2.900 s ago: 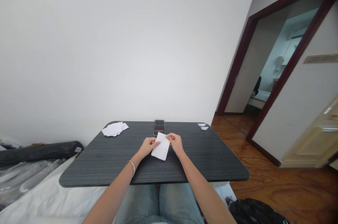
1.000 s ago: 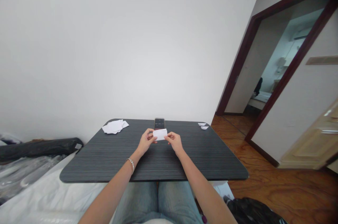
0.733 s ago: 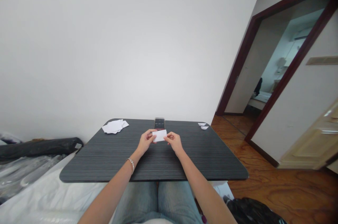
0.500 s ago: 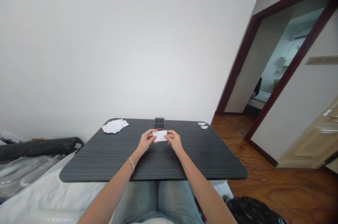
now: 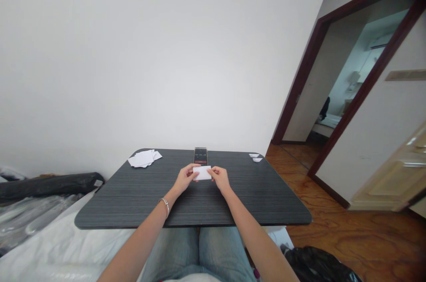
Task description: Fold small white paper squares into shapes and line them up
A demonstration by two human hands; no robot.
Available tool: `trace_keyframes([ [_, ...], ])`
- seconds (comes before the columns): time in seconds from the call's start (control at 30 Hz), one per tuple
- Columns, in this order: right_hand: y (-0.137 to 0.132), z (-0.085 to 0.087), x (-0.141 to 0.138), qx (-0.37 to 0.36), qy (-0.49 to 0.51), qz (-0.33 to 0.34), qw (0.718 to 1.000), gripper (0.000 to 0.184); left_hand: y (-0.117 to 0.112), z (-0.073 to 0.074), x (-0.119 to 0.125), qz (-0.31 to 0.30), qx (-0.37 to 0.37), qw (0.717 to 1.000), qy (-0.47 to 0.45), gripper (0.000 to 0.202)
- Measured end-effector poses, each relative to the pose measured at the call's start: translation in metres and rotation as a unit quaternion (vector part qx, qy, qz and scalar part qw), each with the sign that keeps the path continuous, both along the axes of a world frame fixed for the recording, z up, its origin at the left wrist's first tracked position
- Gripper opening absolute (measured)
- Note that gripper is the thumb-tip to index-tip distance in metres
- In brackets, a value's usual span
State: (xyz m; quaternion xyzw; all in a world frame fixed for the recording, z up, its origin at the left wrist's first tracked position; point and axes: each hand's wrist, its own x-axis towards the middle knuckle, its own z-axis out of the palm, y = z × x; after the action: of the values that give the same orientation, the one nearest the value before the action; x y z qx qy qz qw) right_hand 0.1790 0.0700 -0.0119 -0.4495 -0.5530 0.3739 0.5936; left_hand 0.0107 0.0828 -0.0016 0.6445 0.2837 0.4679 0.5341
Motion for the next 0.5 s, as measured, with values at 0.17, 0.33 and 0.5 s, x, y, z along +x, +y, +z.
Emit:
trace_keyframes([
  [0.17, -0.0006, 0.0003, 0.0001, 0.000, 0.007, 0.009, 1.000, 0.024, 0.0018, -0.0031, 0.0002, 0.002, -0.001, 1.000, -0.001, 0.036],
  [0.33, 0.0027, -0.0036, 0.0011, 0.007, 0.026, 0.015, 1.000, 0.025, 0.0037, -0.0041, -0.0005, 0.002, 0.000, 1.000, -0.009, 0.035],
  [0.5, 0.0052, -0.0067, 0.0028, 0.016, 0.049, 0.018, 0.999, 0.026, 0.0037, -0.0044, -0.0003, -0.006, -0.007, 1.000, -0.005, 0.037],
])
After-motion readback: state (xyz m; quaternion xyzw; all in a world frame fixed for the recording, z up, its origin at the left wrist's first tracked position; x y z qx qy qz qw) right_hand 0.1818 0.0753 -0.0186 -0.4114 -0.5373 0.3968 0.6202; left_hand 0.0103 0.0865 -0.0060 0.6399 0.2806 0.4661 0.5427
